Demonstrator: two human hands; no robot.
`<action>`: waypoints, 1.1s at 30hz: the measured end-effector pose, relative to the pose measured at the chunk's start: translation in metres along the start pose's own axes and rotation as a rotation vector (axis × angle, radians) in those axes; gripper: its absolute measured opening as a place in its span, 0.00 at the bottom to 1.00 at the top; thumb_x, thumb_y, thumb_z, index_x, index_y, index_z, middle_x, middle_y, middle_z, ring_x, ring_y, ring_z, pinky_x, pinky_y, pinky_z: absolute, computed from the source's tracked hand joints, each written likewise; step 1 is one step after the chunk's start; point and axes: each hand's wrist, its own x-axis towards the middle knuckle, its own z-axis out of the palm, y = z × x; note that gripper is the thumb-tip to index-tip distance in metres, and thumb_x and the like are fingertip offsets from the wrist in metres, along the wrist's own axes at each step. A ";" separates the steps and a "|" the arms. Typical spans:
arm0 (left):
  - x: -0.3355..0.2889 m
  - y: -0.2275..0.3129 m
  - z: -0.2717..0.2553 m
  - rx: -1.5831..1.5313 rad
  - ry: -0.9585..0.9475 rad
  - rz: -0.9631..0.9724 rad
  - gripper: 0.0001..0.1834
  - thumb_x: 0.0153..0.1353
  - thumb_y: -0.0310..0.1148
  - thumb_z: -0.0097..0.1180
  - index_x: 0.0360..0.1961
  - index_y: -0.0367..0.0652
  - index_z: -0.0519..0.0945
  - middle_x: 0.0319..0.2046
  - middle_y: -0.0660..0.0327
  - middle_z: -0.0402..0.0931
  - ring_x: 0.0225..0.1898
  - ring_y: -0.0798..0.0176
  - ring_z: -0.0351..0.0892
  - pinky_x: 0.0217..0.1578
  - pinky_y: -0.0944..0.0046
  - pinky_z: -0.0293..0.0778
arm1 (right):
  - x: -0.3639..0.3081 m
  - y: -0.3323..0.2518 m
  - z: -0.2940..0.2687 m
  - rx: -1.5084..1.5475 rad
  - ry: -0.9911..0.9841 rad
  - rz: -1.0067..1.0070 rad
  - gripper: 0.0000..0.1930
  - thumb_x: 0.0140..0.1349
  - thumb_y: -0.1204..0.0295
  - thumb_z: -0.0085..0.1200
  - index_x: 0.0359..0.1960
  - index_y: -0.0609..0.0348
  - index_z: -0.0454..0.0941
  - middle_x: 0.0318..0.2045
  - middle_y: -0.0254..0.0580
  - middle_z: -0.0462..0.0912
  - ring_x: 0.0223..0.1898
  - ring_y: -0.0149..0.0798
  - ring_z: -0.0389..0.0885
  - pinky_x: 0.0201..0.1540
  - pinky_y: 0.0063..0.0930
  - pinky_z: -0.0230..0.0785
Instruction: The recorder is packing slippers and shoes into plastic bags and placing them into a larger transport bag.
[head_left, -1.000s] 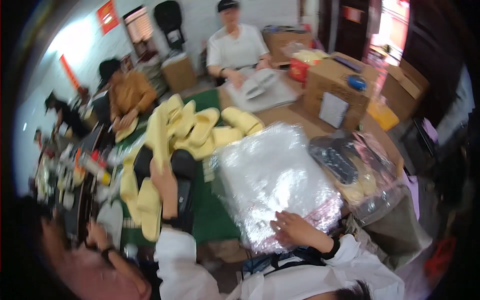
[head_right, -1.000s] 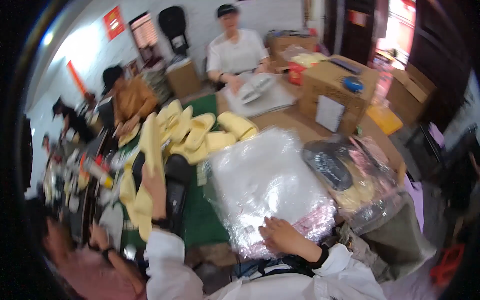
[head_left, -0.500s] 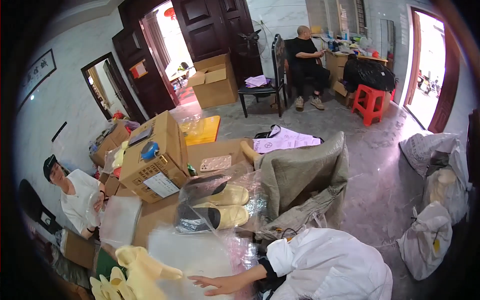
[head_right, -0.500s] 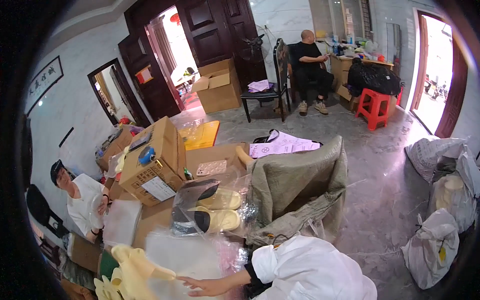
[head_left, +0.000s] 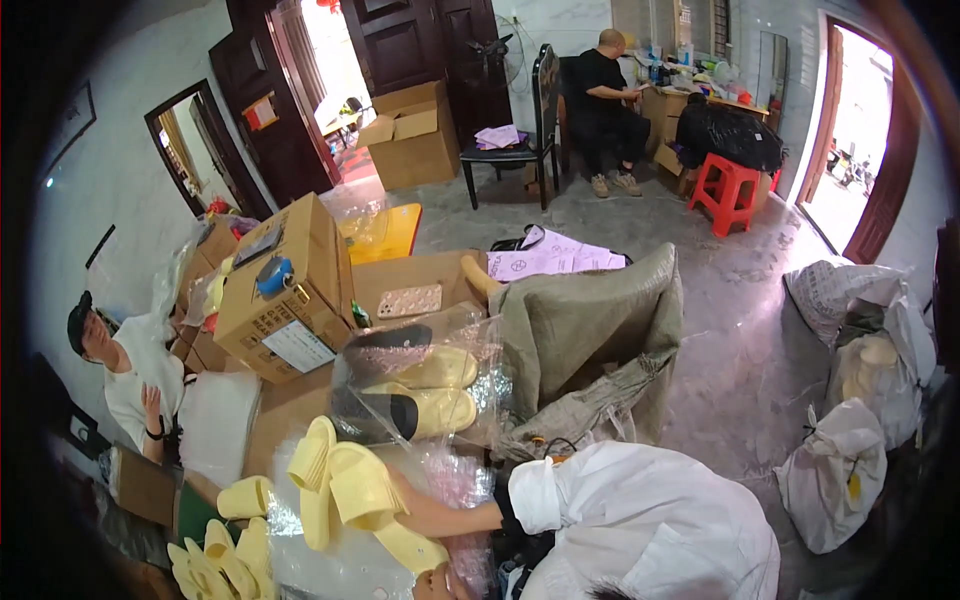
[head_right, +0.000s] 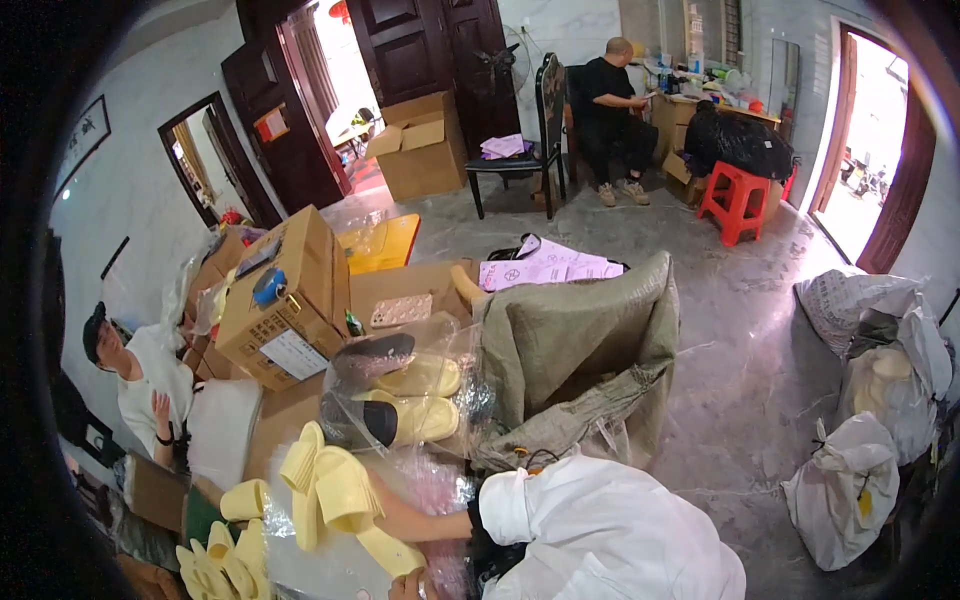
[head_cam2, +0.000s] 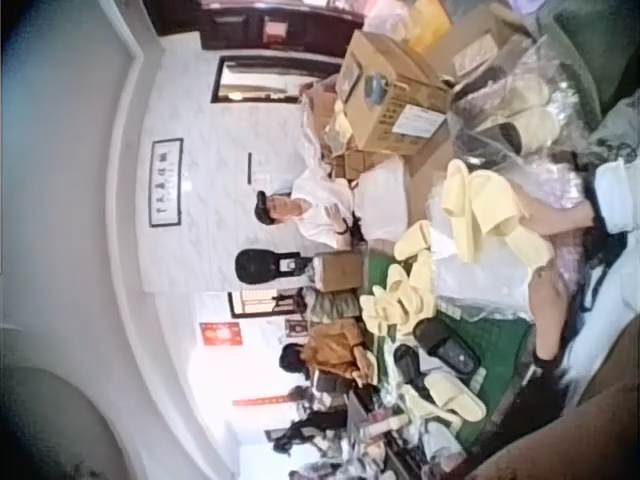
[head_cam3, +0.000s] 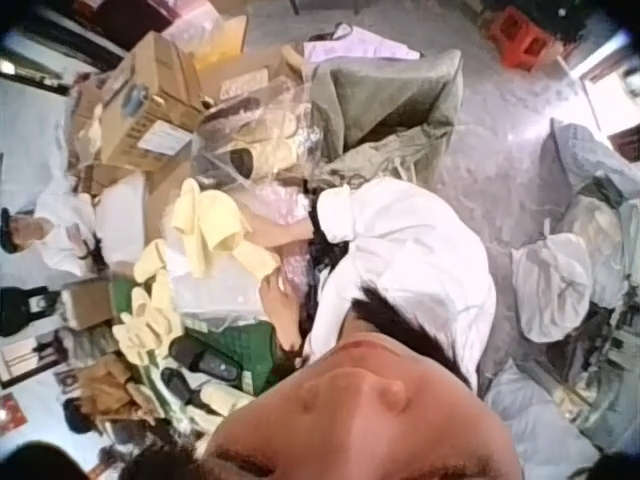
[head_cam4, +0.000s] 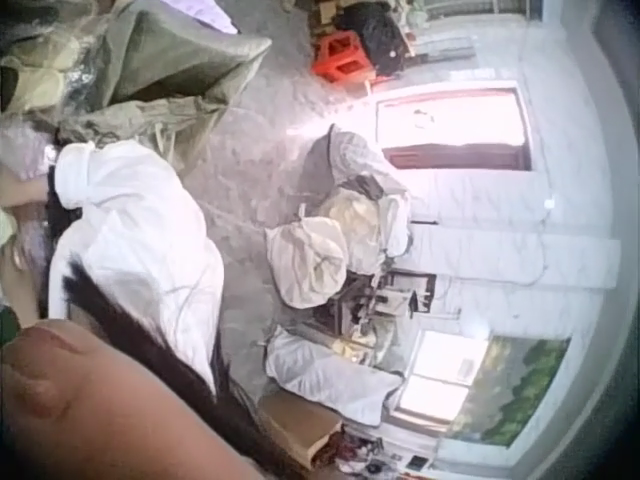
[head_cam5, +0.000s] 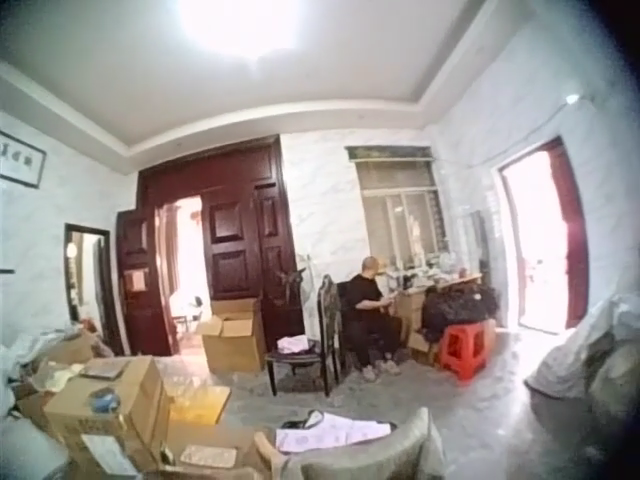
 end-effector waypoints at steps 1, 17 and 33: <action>-0.001 0.003 -0.004 -0.004 -0.027 -0.021 0.14 0.59 0.29 0.48 0.44 0.36 0.76 0.39 0.39 0.72 0.42 0.37 0.70 0.44 0.49 0.66 | 0.002 0.003 0.000 -0.050 0.024 -0.024 0.47 0.52 0.79 0.49 0.69 0.60 0.29 0.67 0.61 0.45 0.67 0.49 0.51 0.68 0.30 0.42; -0.008 -0.063 0.044 0.262 0.086 -0.082 0.24 0.47 0.29 0.56 0.50 0.49 0.76 0.54 0.44 0.67 0.39 0.48 0.72 0.36 0.54 0.71 | 0.016 -0.011 -0.018 -0.269 -0.171 -0.091 0.37 0.54 0.83 0.46 0.67 0.61 0.46 0.64 0.54 0.57 0.66 0.46 0.56 0.66 0.33 0.49; -0.013 -0.066 0.045 0.344 0.077 0.014 0.25 0.53 0.34 0.56 0.55 0.54 0.73 0.57 0.47 0.63 0.54 0.39 0.62 0.52 0.46 0.61 | 0.039 -0.053 0.028 -0.845 -0.476 -0.163 0.34 0.57 0.59 0.52 0.66 0.49 0.56 0.47 0.61 0.70 0.50 0.57 0.67 0.54 0.45 0.61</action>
